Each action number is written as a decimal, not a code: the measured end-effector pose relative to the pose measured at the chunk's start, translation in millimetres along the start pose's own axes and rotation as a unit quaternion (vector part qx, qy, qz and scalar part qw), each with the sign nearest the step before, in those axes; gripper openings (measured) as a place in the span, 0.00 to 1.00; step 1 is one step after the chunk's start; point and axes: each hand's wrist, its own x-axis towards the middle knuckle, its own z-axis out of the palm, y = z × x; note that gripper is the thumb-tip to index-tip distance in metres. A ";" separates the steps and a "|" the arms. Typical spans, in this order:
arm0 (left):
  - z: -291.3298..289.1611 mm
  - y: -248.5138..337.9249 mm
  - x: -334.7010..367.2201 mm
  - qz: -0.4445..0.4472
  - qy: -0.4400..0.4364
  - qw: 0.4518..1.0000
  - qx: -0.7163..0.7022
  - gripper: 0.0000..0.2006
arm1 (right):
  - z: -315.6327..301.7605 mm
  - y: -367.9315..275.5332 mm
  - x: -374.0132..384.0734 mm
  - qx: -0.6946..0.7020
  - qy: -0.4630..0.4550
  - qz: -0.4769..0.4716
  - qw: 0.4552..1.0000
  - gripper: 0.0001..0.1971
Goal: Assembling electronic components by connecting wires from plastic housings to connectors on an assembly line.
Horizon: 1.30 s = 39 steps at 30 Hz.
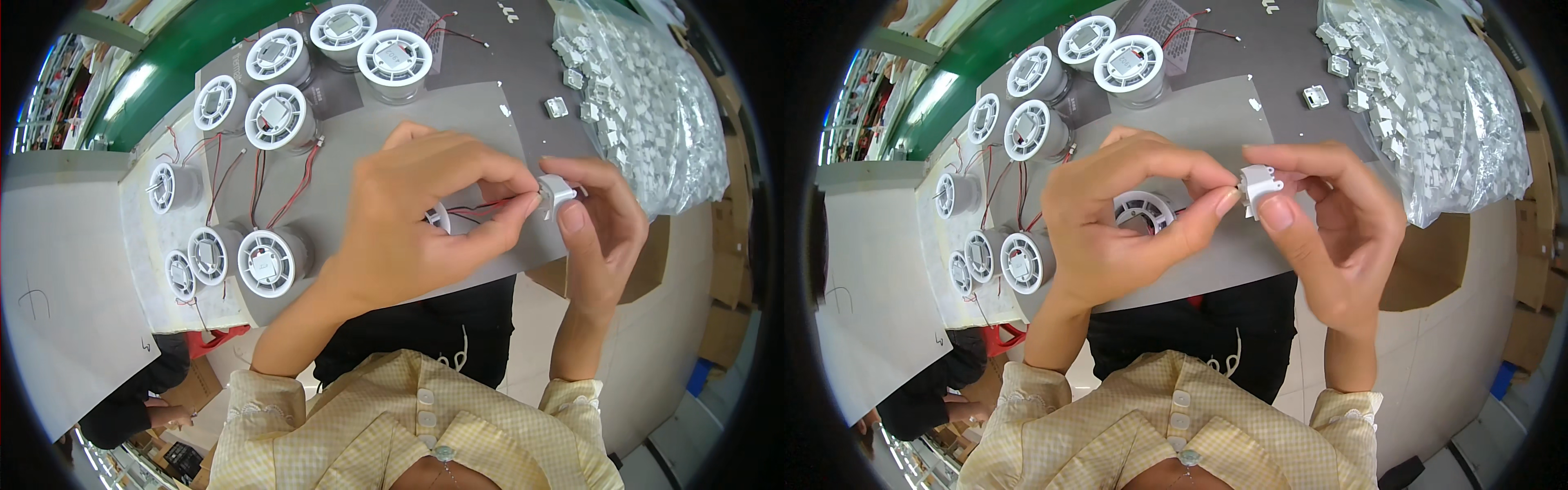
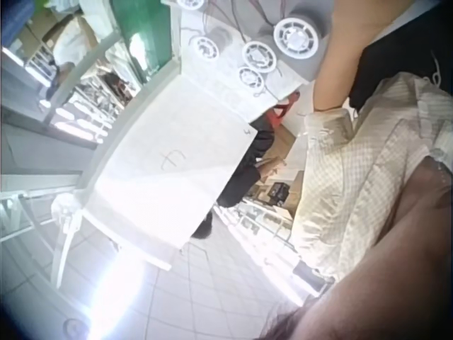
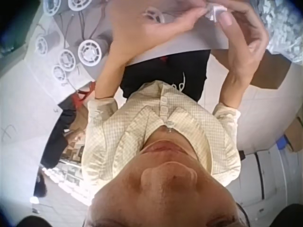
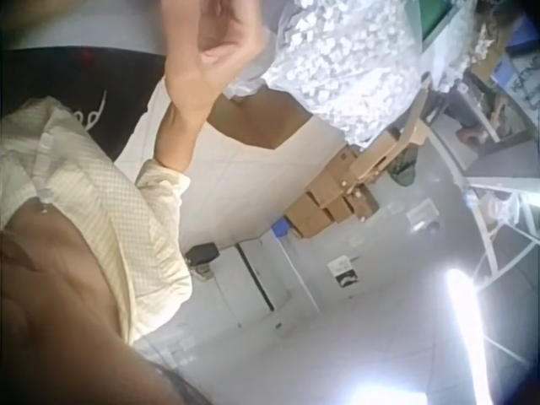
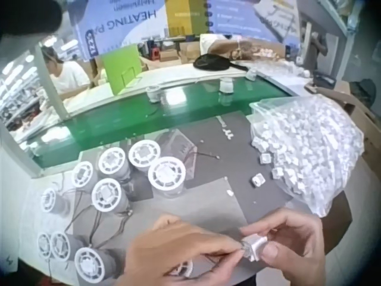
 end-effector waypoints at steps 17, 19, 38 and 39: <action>7.2 -6.7 -2.1 0.203 0.042 0.938 0.279 0.12 | -5.8 -8.6 12.2 0.058 0.016 0.169 0.984 0.13; 1.2 -0.6 -1.8 0.204 0.009 0.936 0.288 0.12 | -14.2 -6.9 15.6 0.090 -0.039 0.213 0.972 0.14; -0.8 0.1 1.6 0.026 0.005 0.995 0.101 0.07 | -6.2 -2.3 10.0 -0.130 -0.003 -0.129 0.983 0.16; -1.0 -0.1 1.8 0.027 0.005 0.995 0.100 0.07 | -4.7 -4.4 9.0 -0.134 0.004 -0.109 0.985 0.16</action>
